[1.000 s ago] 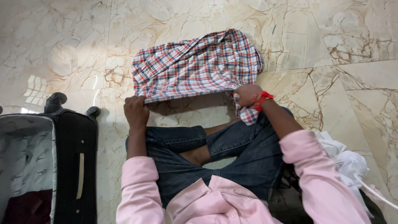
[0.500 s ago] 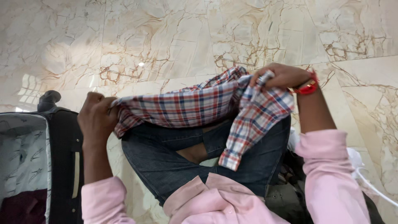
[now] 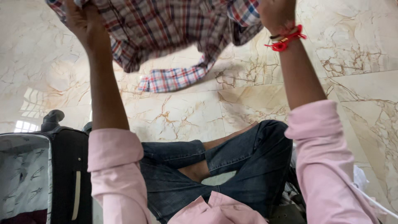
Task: The person buttons and folds a plaid shirt while sitting on the floor next to a suitcase.
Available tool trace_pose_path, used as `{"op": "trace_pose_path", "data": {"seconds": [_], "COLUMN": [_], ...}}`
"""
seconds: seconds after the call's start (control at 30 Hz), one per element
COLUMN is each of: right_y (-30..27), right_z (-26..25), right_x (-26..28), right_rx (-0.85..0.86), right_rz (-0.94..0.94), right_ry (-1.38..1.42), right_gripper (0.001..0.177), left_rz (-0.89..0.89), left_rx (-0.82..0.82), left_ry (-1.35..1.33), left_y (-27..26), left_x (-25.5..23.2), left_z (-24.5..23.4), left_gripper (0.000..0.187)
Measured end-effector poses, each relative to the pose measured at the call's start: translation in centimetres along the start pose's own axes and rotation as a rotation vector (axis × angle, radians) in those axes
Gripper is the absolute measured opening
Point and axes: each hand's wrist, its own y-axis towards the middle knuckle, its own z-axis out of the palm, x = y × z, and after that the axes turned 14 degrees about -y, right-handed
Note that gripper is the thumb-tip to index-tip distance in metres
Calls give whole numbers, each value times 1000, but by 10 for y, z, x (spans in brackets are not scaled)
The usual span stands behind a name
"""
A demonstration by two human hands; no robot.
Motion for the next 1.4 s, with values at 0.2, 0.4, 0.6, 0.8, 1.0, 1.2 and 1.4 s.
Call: {"op": "trace_pose_path", "data": {"seconds": [0.2,0.4,0.6,0.8,1.0,1.2,1.4], "right_y": [-79,-227,-257,-204,-172,-205,-188], "right_z": [-67,13,38,-20,-100,-89,30], "right_x": [28,16,23,48,107,131,63], "right_rx": [230,1164,1408,1146,1501,1763,1466], "right_rz": [-211,10,-14,-141,-202,-445,-2], "right_ry": [264,51,-86,89,271,658,301], "right_gripper": [30,49,53,40,46,58,58], "left_rz": [-165,-521,-1146,-868,-778,-1393,-1545], "left_rx": [181,183,235,163,-48,244,553], "left_ry": [339,913,1185,1198,1027,960,1070], "left_y": [-99,-246,-325,-312,-289,-289,-270], "left_x": [-65,-31,-24,-33,-82,-149,-151], "left_z": [-45,-96,-133,-131,-115,-166,-153], "left_gripper": [11,13,33,30,29,44,75]}}
